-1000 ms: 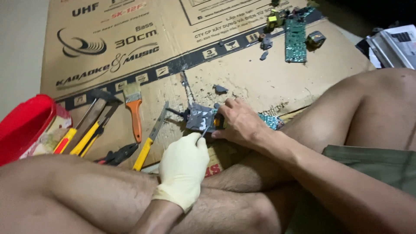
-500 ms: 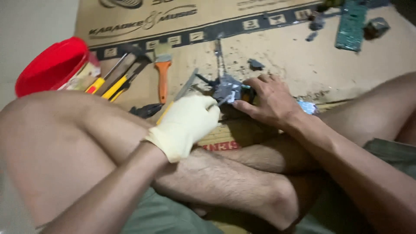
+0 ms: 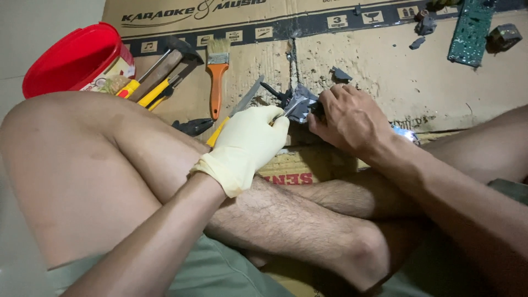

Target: The person scrapes a gray substance off a green circuit board using a metal tool. They repeatedly scrape and peel away the material, revealing the board underneath.

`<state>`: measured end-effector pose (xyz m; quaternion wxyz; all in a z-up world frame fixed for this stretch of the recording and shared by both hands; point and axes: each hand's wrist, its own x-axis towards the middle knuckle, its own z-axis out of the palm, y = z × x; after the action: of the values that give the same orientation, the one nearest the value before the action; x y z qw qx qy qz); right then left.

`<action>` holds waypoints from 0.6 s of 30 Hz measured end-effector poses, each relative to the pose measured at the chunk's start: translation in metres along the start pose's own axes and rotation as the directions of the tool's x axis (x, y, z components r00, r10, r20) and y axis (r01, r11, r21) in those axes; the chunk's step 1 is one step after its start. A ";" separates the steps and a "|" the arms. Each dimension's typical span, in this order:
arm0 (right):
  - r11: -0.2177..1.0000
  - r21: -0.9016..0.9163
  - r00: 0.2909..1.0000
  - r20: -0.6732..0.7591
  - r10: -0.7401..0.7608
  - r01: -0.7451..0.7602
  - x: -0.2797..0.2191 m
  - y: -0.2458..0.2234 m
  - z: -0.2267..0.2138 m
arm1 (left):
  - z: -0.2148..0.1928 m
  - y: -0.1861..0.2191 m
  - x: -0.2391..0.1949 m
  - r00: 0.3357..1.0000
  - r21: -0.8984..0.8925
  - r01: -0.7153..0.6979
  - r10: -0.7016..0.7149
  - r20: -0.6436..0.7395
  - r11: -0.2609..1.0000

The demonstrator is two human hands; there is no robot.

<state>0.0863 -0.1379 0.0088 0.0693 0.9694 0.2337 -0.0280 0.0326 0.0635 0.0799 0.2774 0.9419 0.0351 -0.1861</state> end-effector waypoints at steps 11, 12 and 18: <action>0.995 -0.093 0.997 0.071 -0.032 0.038 0.000 0.003 0.003 | 0.003 0.001 0.001 1.000 -0.023 -0.023 0.023 0.007 0.999; 1.000 0.027 0.999 0.036 -0.006 0.005 -0.004 0.000 -0.005 | 0.003 0.001 0.002 1.000 -0.029 -0.009 0.009 0.024 1.000; 0.952 0.292 0.977 0.209 0.032 -0.094 0.004 0.004 -0.017 | 0.001 0.003 -0.001 0.999 -0.007 -0.004 0.004 0.033 1.000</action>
<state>0.0921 -0.1370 0.0261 -0.0547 0.9678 0.1874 -0.1591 0.0321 0.0599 0.0809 0.2816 0.9378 0.0293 -0.2010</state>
